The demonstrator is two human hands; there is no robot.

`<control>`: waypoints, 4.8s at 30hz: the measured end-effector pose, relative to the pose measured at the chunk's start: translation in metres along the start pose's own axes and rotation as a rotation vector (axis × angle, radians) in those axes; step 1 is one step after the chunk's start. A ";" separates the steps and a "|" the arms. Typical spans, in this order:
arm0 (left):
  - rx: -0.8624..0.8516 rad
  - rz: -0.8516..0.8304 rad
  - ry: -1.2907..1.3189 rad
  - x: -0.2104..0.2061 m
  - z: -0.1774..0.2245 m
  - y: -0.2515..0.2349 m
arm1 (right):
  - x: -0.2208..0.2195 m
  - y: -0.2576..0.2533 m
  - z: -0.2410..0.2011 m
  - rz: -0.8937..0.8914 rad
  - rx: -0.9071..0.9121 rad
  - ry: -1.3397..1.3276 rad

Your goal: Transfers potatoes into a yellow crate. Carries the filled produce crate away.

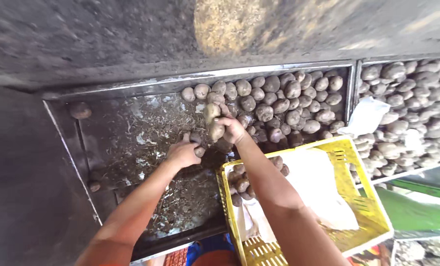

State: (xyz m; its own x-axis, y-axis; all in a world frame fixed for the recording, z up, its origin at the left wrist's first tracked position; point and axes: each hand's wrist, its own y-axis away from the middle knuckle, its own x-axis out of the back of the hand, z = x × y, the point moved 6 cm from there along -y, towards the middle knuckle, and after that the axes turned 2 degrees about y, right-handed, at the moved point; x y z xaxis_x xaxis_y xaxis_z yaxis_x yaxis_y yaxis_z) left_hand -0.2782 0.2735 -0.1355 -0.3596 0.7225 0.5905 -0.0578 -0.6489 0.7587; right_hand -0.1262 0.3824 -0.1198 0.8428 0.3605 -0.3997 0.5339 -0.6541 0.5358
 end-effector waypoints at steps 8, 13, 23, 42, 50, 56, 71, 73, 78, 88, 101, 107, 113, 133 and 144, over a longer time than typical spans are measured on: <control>-0.064 0.126 -0.142 -0.022 0.030 0.030 | -0.006 0.094 0.019 -0.075 0.034 -0.430; 0.031 0.009 -0.026 -0.015 0.015 0.019 | 0.004 0.143 0.038 -0.207 0.040 -0.628; -0.057 0.123 -0.204 -0.057 0.036 0.050 | 0.047 0.223 0.072 -0.009 0.249 -0.568; -0.035 0.130 -0.223 -0.066 0.042 0.052 | 0.074 0.295 0.085 0.402 0.408 0.299; 0.077 0.085 0.071 -0.064 0.024 0.044 | 0.065 0.298 0.124 0.484 0.243 0.120; -0.108 0.438 0.754 -0.069 0.034 0.148 | 0.056 0.320 0.135 0.406 0.065 -0.167; -0.026 0.779 0.765 0.105 0.004 -0.071 | 0.138 0.320 0.053 0.727 0.276 0.332; 0.125 0.743 0.627 0.118 -0.002 -0.109 | 0.112 0.274 0.032 0.650 0.269 0.499; 0.199 0.654 0.458 0.119 0.010 -0.138 | 0.069 0.115 -0.031 0.476 0.325 0.945; -0.053 0.741 0.881 0.079 -0.025 -0.092 | 0.036 -0.122 -0.064 0.165 -0.119 1.968; -0.556 0.292 2.148 0.022 0.014 -0.003 | 0.039 -0.018 -0.044 0.250 0.234 0.624; -0.857 0.025 2.018 -0.017 0.105 0.091 | 0.025 0.194 -0.011 -0.396 0.453 0.122; -0.668 -0.119 1.427 -0.086 0.179 0.122 | 0.105 0.320 0.049 0.287 0.345 0.200; -0.435 0.197 0.551 -0.098 0.262 0.162 | 0.189 0.510 0.105 0.627 0.395 -0.469; -0.253 0.170 0.318 -0.270 0.385 0.249 | 0.386 0.692 0.300 1.017 0.207 -0.773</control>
State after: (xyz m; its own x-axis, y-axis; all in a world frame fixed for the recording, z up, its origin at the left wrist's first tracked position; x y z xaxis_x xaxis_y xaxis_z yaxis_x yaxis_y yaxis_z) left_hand 0.1627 0.0083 -0.0002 -0.6498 0.5171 0.5571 -0.1854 -0.8186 0.5435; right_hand 0.5481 -0.1304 -0.1259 0.5667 -0.7871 -0.2437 -0.3986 -0.5207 0.7549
